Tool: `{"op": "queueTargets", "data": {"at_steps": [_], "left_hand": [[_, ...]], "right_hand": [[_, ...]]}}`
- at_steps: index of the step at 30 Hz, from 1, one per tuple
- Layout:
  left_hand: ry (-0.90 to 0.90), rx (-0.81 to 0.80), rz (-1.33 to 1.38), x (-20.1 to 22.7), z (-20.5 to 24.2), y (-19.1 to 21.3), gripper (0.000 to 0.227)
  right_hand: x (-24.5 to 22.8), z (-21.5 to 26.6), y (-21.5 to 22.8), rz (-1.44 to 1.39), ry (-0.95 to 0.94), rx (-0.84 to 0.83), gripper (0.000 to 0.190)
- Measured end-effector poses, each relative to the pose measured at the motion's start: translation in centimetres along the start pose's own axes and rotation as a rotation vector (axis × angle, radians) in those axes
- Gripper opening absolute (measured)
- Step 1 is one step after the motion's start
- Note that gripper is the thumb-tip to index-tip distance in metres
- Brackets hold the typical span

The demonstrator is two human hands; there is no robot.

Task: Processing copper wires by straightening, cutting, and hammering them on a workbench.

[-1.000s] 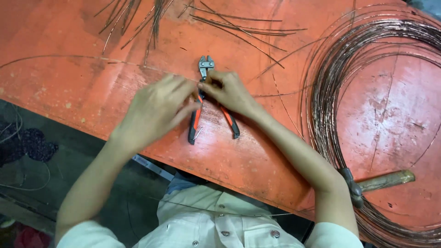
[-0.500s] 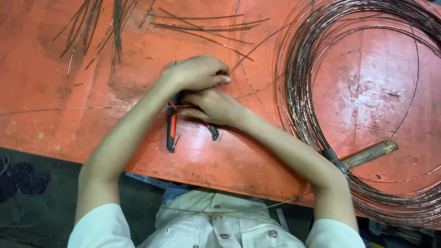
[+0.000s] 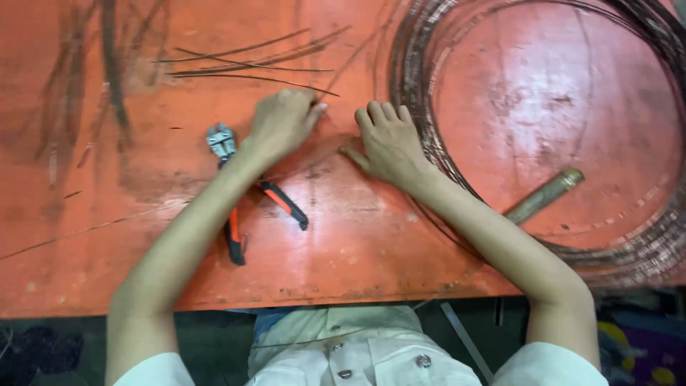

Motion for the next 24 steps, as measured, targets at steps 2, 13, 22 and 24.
{"op": "queueTargets", "data": {"at_steps": [2,13,22,24], "left_hand": [[0.021,-0.009,0.014,0.5,-0.6,-0.1,0.031],[0.161,0.163,0.058,2.7,-5.1,-1.5,0.036],[0.057,0.32,-0.005,8.8,-8.2,-5.6,0.09],[0.105,0.29,-0.047,9.1,-8.5,-6.4,0.102]], "right_hand": [[1.0,1.5,-1.1,-0.028,-0.018,-0.01,0.046],[6.3,2.7,-0.3,-0.248,-0.296,0.204,0.022],[10.3,5.3,-0.7,-0.239,-0.459,-0.13,0.026],[11.1,6.2,-0.8,-0.265,-0.549,-0.336,0.033]]}}
Point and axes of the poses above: each hand's wrist, its own z-axis away from the middle knuckle, its own y-axis out of the back of the hand, x = y × z, the point moved 8 cm from there along -z, towards the middle knuckle, and after that the axes turned 9 degrees about x, right-handed, at the moved point
